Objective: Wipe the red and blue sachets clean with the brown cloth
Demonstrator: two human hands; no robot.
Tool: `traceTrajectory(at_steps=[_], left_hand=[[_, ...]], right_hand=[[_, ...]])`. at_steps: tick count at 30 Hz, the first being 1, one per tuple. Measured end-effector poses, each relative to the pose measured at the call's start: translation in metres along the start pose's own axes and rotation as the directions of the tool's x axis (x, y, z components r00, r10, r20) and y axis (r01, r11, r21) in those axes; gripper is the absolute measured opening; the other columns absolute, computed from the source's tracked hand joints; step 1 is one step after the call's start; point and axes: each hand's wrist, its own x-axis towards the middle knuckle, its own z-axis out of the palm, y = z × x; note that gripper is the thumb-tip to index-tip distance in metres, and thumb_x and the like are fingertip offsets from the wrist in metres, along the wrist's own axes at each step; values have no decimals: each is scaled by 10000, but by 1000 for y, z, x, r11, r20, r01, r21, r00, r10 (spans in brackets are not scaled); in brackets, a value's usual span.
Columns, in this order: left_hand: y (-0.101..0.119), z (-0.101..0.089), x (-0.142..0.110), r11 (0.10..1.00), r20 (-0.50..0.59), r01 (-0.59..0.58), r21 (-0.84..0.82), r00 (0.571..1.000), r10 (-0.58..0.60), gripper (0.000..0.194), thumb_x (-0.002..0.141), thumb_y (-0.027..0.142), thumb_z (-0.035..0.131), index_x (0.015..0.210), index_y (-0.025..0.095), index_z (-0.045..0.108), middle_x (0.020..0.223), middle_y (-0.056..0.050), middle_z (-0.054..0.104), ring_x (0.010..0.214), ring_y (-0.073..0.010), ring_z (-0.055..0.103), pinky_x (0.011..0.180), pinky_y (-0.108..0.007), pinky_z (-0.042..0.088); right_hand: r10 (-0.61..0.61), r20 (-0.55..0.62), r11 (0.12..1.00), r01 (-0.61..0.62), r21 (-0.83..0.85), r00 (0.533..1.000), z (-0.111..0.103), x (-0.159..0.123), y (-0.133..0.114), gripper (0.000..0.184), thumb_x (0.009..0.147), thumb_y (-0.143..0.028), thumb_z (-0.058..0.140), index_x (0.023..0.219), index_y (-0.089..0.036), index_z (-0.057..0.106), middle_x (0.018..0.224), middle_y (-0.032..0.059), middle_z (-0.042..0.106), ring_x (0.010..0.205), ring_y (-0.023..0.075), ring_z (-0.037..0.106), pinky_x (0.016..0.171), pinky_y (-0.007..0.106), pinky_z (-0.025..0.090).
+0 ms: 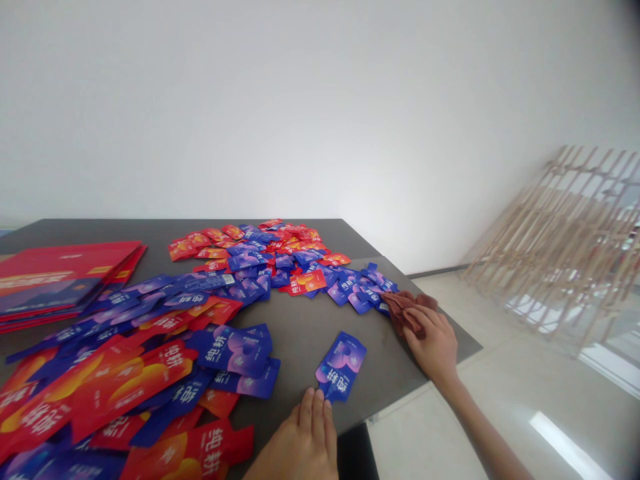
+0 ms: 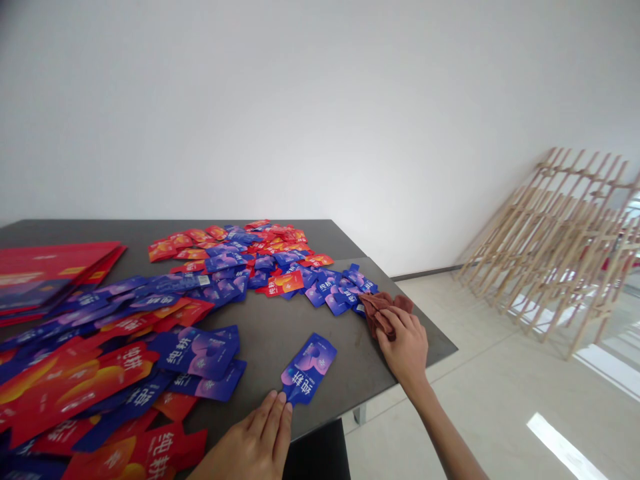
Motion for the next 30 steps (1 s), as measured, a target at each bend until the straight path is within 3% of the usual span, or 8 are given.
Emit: traceTrajectory(at_steps=[8,20,30], left_hand=[[1,1,-1,1000,-20,14,-11,1000,-14,327,1026,220,536,1137,24,773,1097,-242,790,1019,-307,791,821,-367,602],[0,-1,-1,1000,46,-8,-5,999,9,349,1026,221,523,1188,10,748,1134,-261,777,1059,-313,777,849,-393,587],[0,-2,0,1000,11,5,-2,1000,-5,340,1023,244,541,1149,22,767,1108,-253,785,1033,-311,781,835,-380,586]], right_hand=[[-3,1,1000,3,-8,1000,1,0,1,268,917,-315,624,1150,-254,741,1228,54,759,1112,295,639,957,446,490],[5,4,1000,-5,-6,1000,1,-1,1,275,917,-313,626,1163,-254,735,1227,56,759,1099,298,640,930,439,488],[6,13,1000,-6,-10,1000,0,-1,1,280,920,-307,622,1171,-255,735,1230,52,759,1104,300,632,926,437,483]])
